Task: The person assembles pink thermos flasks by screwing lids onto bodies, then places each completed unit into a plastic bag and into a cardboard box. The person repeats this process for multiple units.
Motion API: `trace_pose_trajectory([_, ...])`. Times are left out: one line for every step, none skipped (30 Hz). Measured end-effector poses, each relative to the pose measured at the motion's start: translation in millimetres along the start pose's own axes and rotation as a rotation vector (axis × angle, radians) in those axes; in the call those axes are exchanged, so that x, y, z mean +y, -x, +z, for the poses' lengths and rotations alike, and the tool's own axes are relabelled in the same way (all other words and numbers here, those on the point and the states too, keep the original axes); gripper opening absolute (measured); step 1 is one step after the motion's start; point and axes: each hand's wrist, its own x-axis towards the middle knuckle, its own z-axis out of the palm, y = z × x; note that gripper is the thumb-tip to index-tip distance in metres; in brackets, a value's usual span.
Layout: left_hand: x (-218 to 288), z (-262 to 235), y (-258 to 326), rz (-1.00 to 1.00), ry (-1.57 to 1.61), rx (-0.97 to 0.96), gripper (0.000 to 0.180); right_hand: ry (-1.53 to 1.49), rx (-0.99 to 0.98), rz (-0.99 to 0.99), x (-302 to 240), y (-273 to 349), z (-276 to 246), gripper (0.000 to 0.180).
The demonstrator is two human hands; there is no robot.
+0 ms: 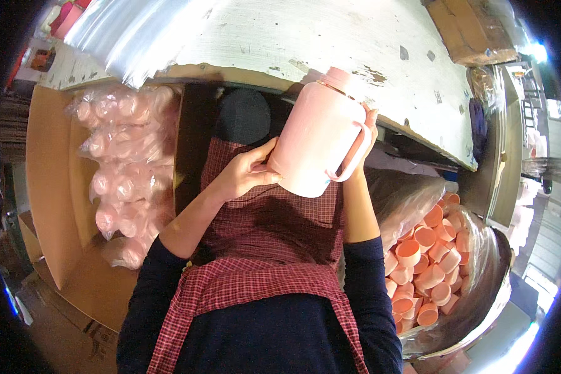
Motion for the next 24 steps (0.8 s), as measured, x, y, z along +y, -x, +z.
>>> trace_pose_trajectory([1.5,0.4,0.7,-0.033,0.009,-0.010,0.087,0.036,0.056,0.006,0.1,-0.2,0.0,0.056])
trace_pose_trajectory([2.8,1.1,1.3,-0.052,-0.040,0.000,0.087,0.060,0.061,0.004,-0.2,-0.4,-0.1,0.057])
trace_pose_trajectory([4.0,1.9,1.5,-0.072,-0.090,0.009,0.087,0.083,0.067,0.002,-0.4,-0.5,0.2,0.057])
trace_pose_trajectory([4.9,2.9,1.5,-0.071,-0.140,0.015,0.088,0.080,0.060,0.018,-1.1,-0.5,0.6,0.057])
trace_pose_trajectory([5.6,3.9,1.1,-0.088,-0.170,0.036,0.088,0.076,0.054,0.034,-2.1,0.1,1.3,0.057])
trace_pose_trajectory([5.9,5.4,0.7,-0.083,-0.199,0.054,0.088,0.065,0.054,0.057,-3.1,0.9,2.2,0.057])
trace_pose_trajectory([6.1,6.5,0.5,-0.079,-0.231,0.069,0.088,0.073,0.051,0.053,-4.0,1.8,3.5,0.057])
trace_pose_trajectory([6.1,7.9,0.2,-0.076,-0.247,0.083,0.090,0.073,0.054,0.053,-5.3,2.6,4.8,0.058])
trace_pose_trajectory([6.0,9.6,0.4,-0.075,-0.263,0.094,0.091,0.076,0.045,0.046,-6.1,4.1,6.0,0.058])
trace_pose_trajectory([5.7,11.2,0.7,-0.090,-0.277,0.105,0.093,0.120,-0.018,0.008,-6.8,5.9,6.9,0.057])
trace_pose_trajectory([5.2,13.4,1.3,-0.061,-0.342,0.133,0.094,0.166,-0.096,-0.039,-7.0,7.7,7.5,0.057])
trace_pose_trajectory([4.7,15.7,2.1,-0.047,-0.405,0.161,0.096,0.192,-0.198,-0.102,-7.3,9.1,7.6,0.057])
trace_pose_trajectory([3.6,18.2,1.7,-0.024,-0.471,0.186,0.098,0.206,-0.116,-0.058,-6.0,8.1,7.9,0.057])
trace_pose_trajectory([2.4,21.1,1.3,-0.045,-0.420,0.203,0.099,0.201,-0.056,-0.031,-3.0,6.7,8.1,0.057])
trace_pose_trajectory([0.8,23.4,1.0,-0.062,-0.370,0.217,0.100,0.215,0.050,0.007,-2.7,5.7,6.8,0.057])
trace_pose_trajectory([-0.9,26.3,0.0,-0.057,-0.320,0.230,0.100,0.144,0.013,-0.011,0.2,5.5,5.5,0.055])
trace_pose_trajectory([-2.7,28.1,-0.7,-0.010,-0.326,0.247,0.098,0.234,-0.085,-0.137,1.1,6.0,3.3,0.052])
trace_pose_trajectory([-4.6,30.6,-2.0,0.015,-0.385,0.272,0.095,0.101,-0.063,-0.053,3.4,5.1,1.6,0.051])
trace_pose_trajectory([-6.6,33.1,-2.6,0.035,-0.436,0.303,0.092,-0.046,-0.081,0.027,4.6,4.9,-0.5,0.050])
trace_pose_trajectory([-8.5,35.2,-3.4,0.073,-0.443,0.331,0.090,0.017,-0.069,0.004,5.3,5.1,-2.8,0.052])
trace_pose_trajectory([-10.1,36.7,-4.2,0.092,-0.452,0.356,0.087,0.067,-0.098,-0.025,6.9,5.0,-4.5,0.054])
trace_pose_trajectory([-11.5,37.5,-4.9,0.119,-0.459,0.384,0.084,0.097,-0.137,-0.055,8.3,4.6,-5.9,0.057])
trace_pose_trajectory([-12.8,38.0,-5.6,0.119,-0.492,0.411,0.082,0.173,-0.151,-0.104,9.0,3.9,-7.3,0.056])
trace_pose_trajectory([-13.9,37.7,-6.2,0.125,-0.520,0.440,0.079,0.231,-0.171,-0.152,9.1,3.2,-8.6,0.055])
